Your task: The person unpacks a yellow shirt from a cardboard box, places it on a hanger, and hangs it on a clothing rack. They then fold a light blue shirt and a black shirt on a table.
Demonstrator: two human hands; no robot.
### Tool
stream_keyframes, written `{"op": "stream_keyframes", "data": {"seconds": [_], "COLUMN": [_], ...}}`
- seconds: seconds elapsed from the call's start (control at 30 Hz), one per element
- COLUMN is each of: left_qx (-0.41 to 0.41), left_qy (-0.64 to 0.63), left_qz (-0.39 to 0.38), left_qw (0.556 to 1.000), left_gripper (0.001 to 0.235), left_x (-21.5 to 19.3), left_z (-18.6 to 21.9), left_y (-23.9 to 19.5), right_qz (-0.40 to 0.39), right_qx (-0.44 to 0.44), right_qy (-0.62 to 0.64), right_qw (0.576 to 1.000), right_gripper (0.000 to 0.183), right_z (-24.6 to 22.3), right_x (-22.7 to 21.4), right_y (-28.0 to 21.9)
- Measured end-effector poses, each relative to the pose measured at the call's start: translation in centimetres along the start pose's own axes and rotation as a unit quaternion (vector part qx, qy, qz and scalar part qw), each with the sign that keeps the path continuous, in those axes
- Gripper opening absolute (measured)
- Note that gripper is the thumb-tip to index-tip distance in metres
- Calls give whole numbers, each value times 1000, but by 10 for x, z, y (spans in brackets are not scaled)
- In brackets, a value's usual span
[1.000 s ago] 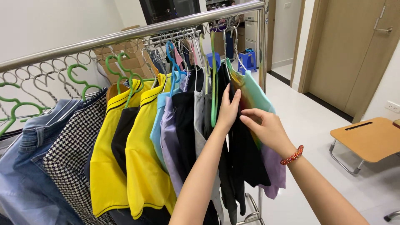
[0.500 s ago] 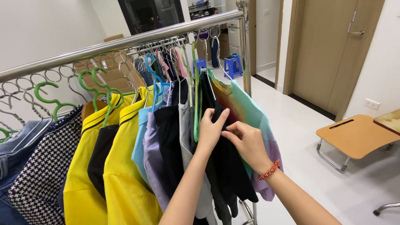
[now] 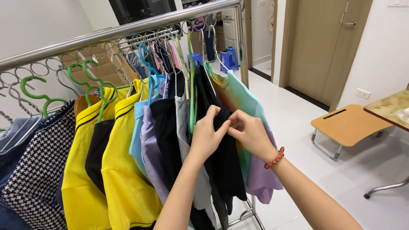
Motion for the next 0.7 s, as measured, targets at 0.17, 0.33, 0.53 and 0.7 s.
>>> {"op": "stream_keyframes", "data": {"seconds": [0.17, 0.33, 0.53, 0.7], "left_qx": [77, 162, 123, 129], "left_qy": [83, 213, 164, 99], "left_qz": [40, 90, 101, 140], "left_qw": [993, 959, 974, 977], "left_gripper": [23, 31, 31, 45], "left_x": [14, 24, 16, 18], "left_z": [-6, 3, 13, 13], "left_y": [-10, -26, -33, -26], "right_qz": [-43, -36, -14, -100], "right_qx": [28, 51, 124, 190], "right_qy": [-22, -53, 96, 148], "right_qw": [998, 997, 987, 965], "right_gripper": [19, 16, 15, 40], "right_z": [-7, 21, -1, -77], "right_x": [-9, -10, -34, -52], "right_y": [3, 4, -13, -28]}}
Point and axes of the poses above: each hand's wrist, its own y-axis towards the middle knuckle, its own x-axis out of the palm, z = x × y, the point moved 4 cm from there along y, towards the middle knuckle, and after that the axes turned 4 degrees about z, right-handed, at the moved point
